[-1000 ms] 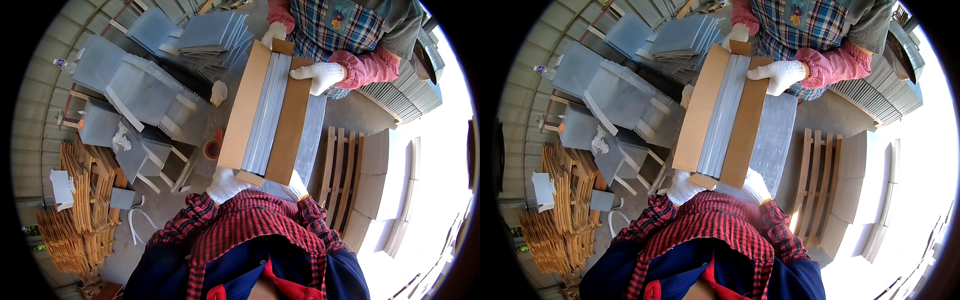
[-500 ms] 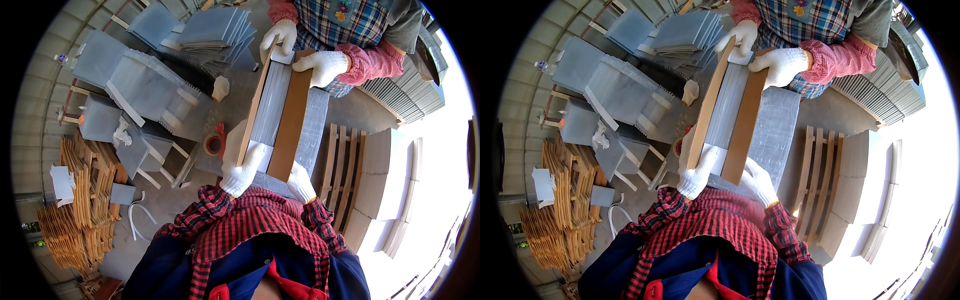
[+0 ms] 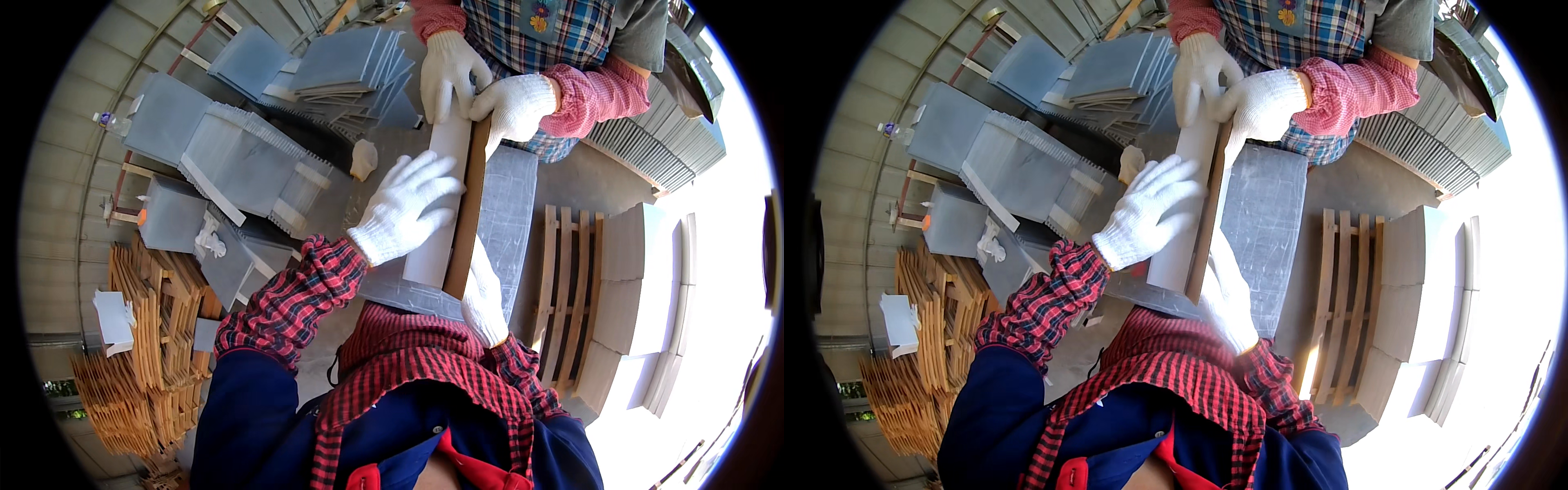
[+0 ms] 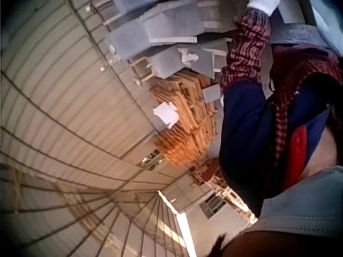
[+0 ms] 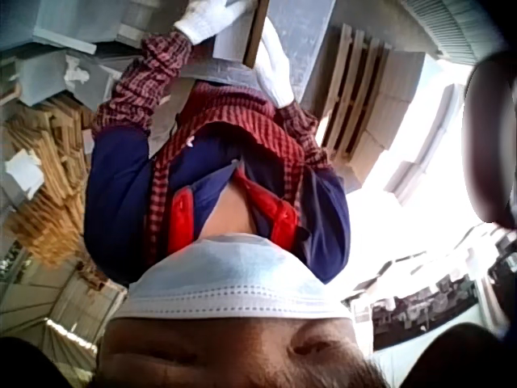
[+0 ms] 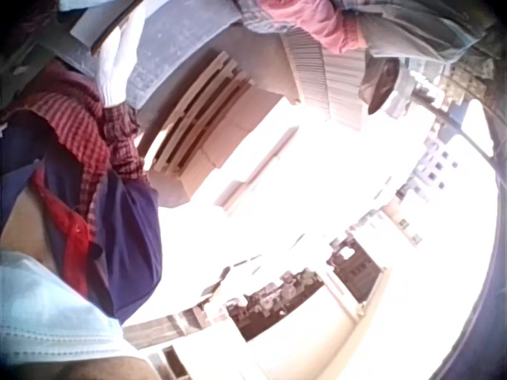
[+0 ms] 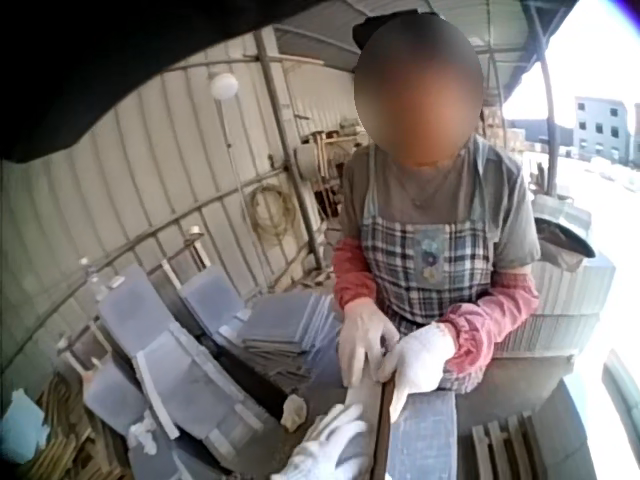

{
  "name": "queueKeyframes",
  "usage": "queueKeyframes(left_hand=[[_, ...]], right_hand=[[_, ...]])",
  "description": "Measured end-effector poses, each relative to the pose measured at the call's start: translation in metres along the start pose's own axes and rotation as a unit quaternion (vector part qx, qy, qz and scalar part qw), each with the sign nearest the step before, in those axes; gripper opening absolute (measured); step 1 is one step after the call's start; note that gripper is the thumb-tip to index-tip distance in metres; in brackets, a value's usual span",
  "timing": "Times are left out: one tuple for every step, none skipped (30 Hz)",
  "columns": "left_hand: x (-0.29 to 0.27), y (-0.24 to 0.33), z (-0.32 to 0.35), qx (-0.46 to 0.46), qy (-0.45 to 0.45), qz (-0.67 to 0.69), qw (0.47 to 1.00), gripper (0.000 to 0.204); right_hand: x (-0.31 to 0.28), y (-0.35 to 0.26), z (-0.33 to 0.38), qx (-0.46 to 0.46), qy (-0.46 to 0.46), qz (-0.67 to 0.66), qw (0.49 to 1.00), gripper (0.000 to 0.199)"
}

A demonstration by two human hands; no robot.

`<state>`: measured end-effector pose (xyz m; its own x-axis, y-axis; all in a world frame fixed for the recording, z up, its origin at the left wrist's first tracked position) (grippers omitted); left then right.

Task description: The person repeatedly picks up gray rectangular panels, places them on a workbench, wraps them in plastic film, and seals them with tape. The person stacks the wrapped panels and continues the process with additional panels.

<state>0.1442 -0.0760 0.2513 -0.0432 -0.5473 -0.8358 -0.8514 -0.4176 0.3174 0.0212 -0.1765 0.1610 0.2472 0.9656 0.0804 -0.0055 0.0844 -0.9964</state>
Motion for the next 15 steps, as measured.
queueKeyframes(left_hand=[[0.008, -0.010, -0.006, -0.072, 0.027, 0.074, 0.994, 0.047], [0.018, -0.021, -0.005, -0.144, 0.053, 0.145, 0.977, 0.053], [0.029, -0.019, -0.003, -0.152, 0.051, 0.124, 0.979, 0.060], [0.035, -0.017, 0.001, -0.174, 0.068, 0.109, 0.976, 0.059], [0.039, -0.017, 0.004, -0.194, 0.082, 0.141, 0.967, 0.060], [0.040, -0.017, 0.003, -0.213, 0.098, 0.173, 0.957, 0.062], [0.047, -0.020, 0.005, -0.235, 0.084, 0.196, 0.948, 0.064], [0.047, -0.017, 0.005, -0.201, 0.113, 0.154, 0.961, 0.065], [0.047, -0.017, 0.005, -0.213, 0.118, 0.147, 0.959, 0.067], [0.045, -0.016, 0.007, -0.223, 0.123, 0.141, 0.957, 0.068], [0.049, -0.023, 0.010, -0.291, 0.095, 0.204, 0.930, 0.068], [0.047, -0.028, 0.011, -0.356, 0.067, 0.264, 0.894, 0.068], [0.051, -0.032, 0.016, -0.417, 0.036, 0.321, 0.849, 0.067], [0.046, -0.035, 0.017, -0.352, 0.119, 0.336, 0.865, 0.058], [0.053, -0.040, 0.020, -0.385, 0.167, 0.481, 0.770, 0.050]], right_hand=[[0.002, -0.004, -0.001, 0.001, 0.012, 0.013, 1.000, 0.055], [0.006, -0.007, -0.003, 0.003, 0.023, 0.025, 0.999, 0.055], [0.007, -0.005, -0.006, 0.006, 0.036, 0.031, 0.999, 0.057], [0.011, 0.000, -0.008, 0.035, 0.048, -0.050, 0.997, 0.059], [0.017, 0.003, -0.011, 0.063, 0.060, -0.131, 0.988, 0.060], [0.020, 0.005, -0.012, 0.066, 0.071, -0.155, 0.983, 0.062], [0.023, 0.007, -0.012, 0.070, 0.083, -0.180, 0.978, 0.064], [0.026, 0.010, -0.010, 0.073, 0.095, -0.204, 0.972, 0.066], [0.027, -0.006, -0.010, 0.046, 0.107, -0.121, 0.986, 0.067], [0.028, -0.016, -0.009, 0.020, 0.119, -0.037, 0.992, 0.067], [0.032, -0.014, -0.010, -0.043, 0.105, 0.036, 0.993, 0.065], [0.035, -0.020, -0.011, -0.070, 0.103, 0.101, 0.987, 0.066], [0.039, -0.027, -0.011, -0.097, 0.100, 0.166, 0.976, 0.067], [0.045, -0.036, -0.012, -0.121, 0.099, 0.230, 0.960, 0.067], [0.049, -0.044, -0.012, -0.143, 0.112, 0.260, 0.948, 0.068]])
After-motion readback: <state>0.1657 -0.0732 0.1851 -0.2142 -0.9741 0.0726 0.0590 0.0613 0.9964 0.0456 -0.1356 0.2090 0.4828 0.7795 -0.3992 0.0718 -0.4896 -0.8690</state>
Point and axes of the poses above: each hand's wrist, its own z-axis away from the middle knuckle, its own x-axis out of the palm, y = z × x, the point moved 7 cm from there along -z, towards the middle knuckle, and after that the axes turned 3 degrees about y, right-handed, at the moved point
